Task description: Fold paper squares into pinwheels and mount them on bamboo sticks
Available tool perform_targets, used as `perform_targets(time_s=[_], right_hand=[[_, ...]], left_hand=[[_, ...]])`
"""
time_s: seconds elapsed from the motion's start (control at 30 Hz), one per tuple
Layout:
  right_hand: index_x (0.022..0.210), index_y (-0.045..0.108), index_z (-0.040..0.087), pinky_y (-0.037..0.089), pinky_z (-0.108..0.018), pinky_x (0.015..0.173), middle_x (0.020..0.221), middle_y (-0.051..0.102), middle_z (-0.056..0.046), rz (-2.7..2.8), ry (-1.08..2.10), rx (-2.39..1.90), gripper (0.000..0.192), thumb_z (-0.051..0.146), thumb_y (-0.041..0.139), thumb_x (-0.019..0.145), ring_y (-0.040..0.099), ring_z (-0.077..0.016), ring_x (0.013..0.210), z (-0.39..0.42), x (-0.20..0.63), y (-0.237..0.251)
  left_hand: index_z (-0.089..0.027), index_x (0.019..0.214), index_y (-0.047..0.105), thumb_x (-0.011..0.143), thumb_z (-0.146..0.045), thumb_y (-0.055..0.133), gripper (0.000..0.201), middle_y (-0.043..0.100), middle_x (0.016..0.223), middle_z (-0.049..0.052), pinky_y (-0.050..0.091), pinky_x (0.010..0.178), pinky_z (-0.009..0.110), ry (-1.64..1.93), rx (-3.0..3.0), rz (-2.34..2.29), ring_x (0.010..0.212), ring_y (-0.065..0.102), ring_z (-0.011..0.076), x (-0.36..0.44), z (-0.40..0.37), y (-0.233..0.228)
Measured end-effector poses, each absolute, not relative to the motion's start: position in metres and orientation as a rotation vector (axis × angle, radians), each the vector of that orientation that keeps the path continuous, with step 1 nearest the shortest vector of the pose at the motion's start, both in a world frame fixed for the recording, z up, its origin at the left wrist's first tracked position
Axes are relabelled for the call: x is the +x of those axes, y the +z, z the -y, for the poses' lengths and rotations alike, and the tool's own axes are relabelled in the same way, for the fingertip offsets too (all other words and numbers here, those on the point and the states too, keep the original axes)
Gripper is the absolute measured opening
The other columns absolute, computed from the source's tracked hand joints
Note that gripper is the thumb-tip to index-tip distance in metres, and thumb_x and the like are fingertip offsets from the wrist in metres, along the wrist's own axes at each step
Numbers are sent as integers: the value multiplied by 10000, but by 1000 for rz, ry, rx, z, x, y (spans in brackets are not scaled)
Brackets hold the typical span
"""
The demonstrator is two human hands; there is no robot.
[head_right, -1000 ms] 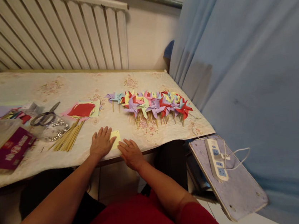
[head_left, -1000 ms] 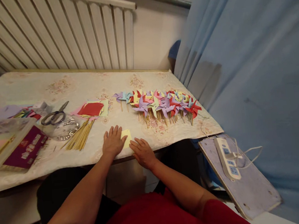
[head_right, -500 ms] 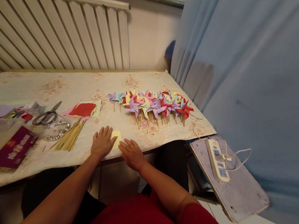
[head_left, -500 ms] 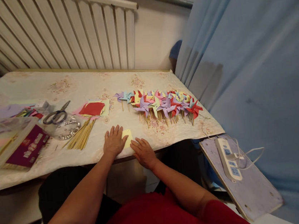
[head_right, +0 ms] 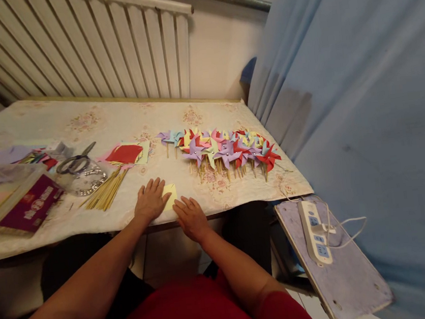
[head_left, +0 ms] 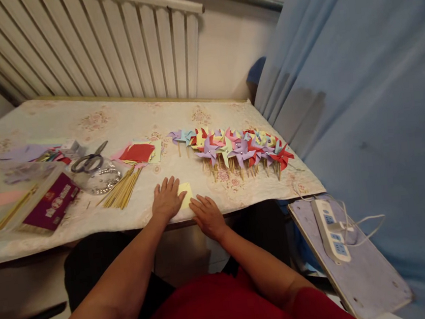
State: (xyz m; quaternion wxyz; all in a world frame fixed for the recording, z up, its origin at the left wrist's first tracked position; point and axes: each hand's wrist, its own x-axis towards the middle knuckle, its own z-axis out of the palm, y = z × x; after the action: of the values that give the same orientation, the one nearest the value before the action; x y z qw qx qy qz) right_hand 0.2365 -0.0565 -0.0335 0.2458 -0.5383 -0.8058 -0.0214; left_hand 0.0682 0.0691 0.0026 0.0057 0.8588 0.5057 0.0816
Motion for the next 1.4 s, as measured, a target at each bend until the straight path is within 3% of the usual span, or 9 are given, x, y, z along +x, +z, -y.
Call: perform_targets(time_s=[1.4], right_hand=[[1447,467,192,273,-524,1190,1493,511,-113,2194,-49,-1468,534,210,588,927,330,-273,1466,59,236,-31]], left_hand=[[-174,1531,385,989,-507,314,641,323,1624,110,162,1201,530,243,2638,-1570,1514,219,309,68,-65,7]])
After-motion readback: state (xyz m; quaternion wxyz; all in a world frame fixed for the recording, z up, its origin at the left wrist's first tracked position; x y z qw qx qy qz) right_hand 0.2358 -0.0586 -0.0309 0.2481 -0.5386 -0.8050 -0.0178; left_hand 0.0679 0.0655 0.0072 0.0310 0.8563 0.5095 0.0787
